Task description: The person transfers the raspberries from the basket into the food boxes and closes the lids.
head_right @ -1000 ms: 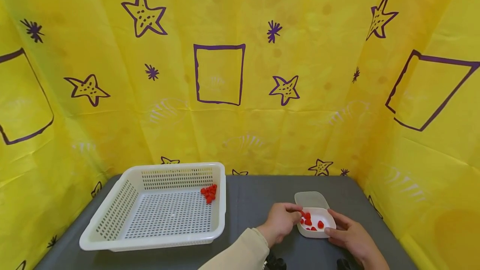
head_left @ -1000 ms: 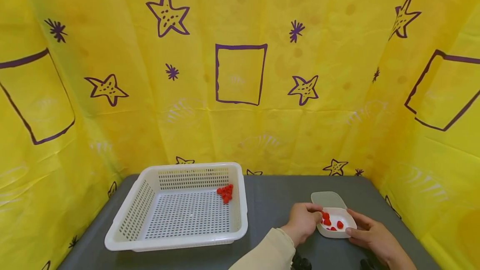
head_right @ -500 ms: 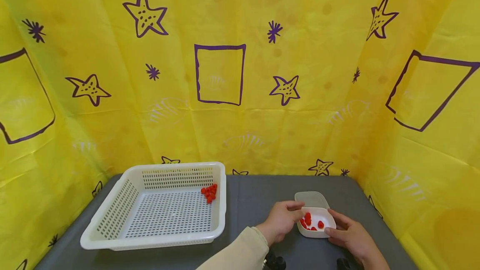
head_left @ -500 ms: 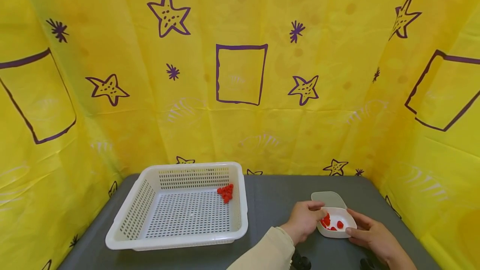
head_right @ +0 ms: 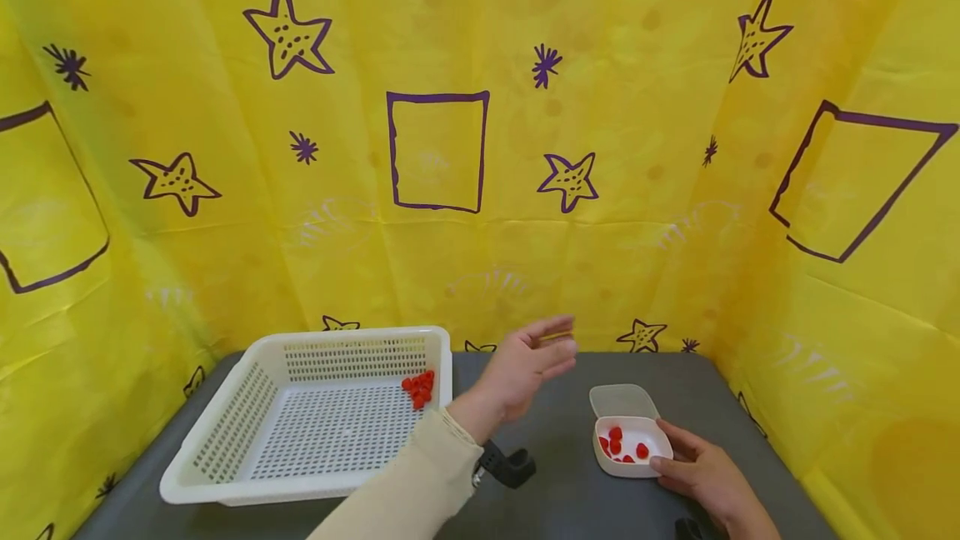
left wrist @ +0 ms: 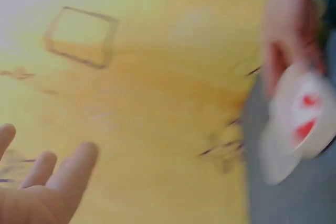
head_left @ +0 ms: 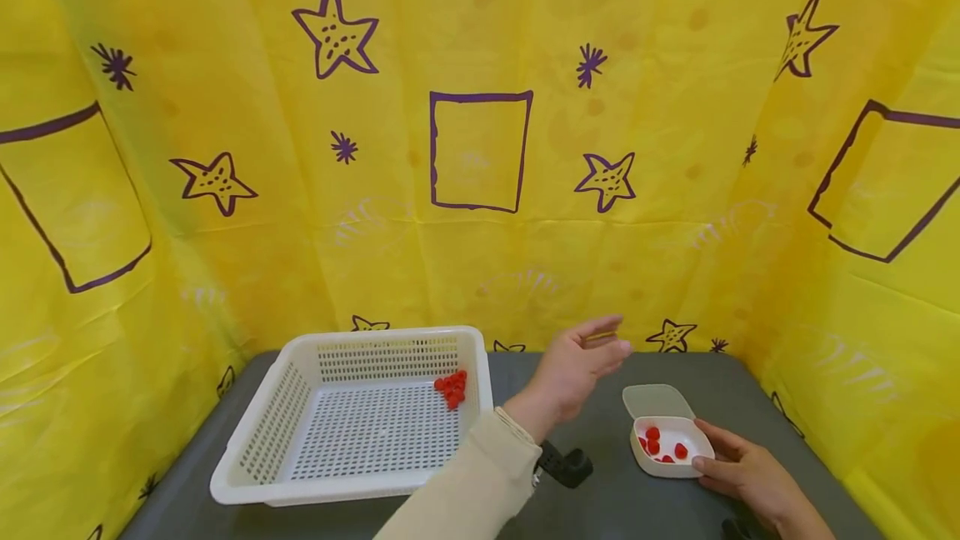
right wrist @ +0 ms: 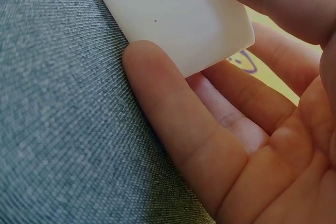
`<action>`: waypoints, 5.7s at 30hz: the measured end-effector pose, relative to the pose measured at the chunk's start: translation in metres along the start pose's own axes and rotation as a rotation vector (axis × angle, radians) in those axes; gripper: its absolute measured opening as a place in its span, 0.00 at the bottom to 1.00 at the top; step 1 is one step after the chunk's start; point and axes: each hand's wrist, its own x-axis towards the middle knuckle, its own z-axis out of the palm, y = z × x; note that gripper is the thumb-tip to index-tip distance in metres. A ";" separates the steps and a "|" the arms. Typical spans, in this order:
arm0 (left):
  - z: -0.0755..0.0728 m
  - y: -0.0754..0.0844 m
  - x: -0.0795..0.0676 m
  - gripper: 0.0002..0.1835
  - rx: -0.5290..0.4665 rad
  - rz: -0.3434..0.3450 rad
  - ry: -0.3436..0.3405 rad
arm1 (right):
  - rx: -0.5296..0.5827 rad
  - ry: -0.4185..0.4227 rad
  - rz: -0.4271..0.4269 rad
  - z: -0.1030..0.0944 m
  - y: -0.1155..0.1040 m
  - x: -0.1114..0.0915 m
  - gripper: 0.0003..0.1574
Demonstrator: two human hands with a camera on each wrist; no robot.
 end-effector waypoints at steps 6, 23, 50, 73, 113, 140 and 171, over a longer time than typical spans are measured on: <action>-0.057 0.071 -0.016 0.34 0.240 0.066 -0.147 | 0.000 0.006 0.011 -0.003 -0.001 0.001 0.52; -0.250 0.073 -0.059 0.57 0.645 -0.315 -0.153 | -0.004 0.017 -0.003 -0.003 -0.002 -0.002 0.52; -0.283 -0.006 -0.031 0.28 0.979 -0.383 -0.016 | 0.023 0.009 -0.005 0.003 -0.002 0.001 0.51; -0.283 -0.017 -0.030 0.23 1.252 -0.378 -0.123 | 0.001 0.037 0.030 0.006 -0.003 -0.001 0.52; -0.280 -0.012 -0.032 0.02 1.255 -0.287 -0.109 | 0.020 0.025 0.018 0.004 -0.001 -0.001 0.53; -0.159 0.016 -0.022 0.15 0.111 -0.191 0.232 | 0.016 0.022 0.021 0.005 -0.003 -0.002 0.51; 0.021 -0.126 -0.008 0.08 -0.051 -0.219 0.397 | 0.003 0.025 0.014 0.003 -0.002 -0.002 0.52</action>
